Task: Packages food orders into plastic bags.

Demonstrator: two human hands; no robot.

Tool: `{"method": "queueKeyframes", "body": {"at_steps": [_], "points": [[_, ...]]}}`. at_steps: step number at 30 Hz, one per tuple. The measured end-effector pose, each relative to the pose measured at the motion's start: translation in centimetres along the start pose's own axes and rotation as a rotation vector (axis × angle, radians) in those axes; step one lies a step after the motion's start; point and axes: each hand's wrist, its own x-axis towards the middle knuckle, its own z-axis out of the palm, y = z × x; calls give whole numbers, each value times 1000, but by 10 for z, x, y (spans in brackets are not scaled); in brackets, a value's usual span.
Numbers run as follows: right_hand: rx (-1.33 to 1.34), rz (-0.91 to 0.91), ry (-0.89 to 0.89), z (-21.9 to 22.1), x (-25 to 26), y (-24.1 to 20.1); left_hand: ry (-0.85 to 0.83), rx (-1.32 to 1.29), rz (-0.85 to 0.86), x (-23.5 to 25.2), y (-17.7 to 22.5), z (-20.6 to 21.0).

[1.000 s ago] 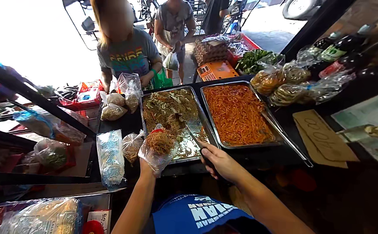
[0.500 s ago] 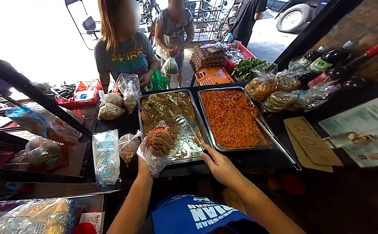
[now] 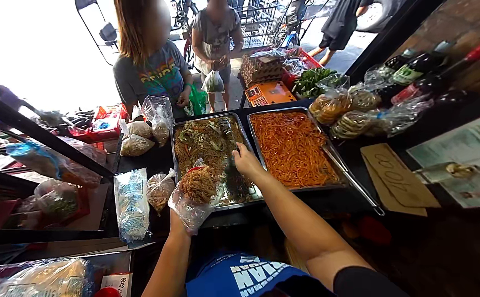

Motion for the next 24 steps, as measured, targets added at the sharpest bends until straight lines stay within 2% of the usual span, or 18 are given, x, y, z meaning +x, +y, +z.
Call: {"method": "queueKeyframes", "body": {"at_steps": [14, 16, 20, 22, 24], "points": [[103, 53, -178, 32, 5, -39, 90, -9, 32, 6, 2, -2], [319, 111, -222, 33, 12, -37, 94, 25, 47, 10, -1, -2], [1006, 263, -409, 12, 11, -15, 98, 62, 57, 18, -3, -4], [1105, 239, -465, 0, -3, -3, 114, 24, 45, 23, -5, -4], [1061, 193, -457, -9, -18, 3, 121, 4, 40, 31, -6, -6]]}}
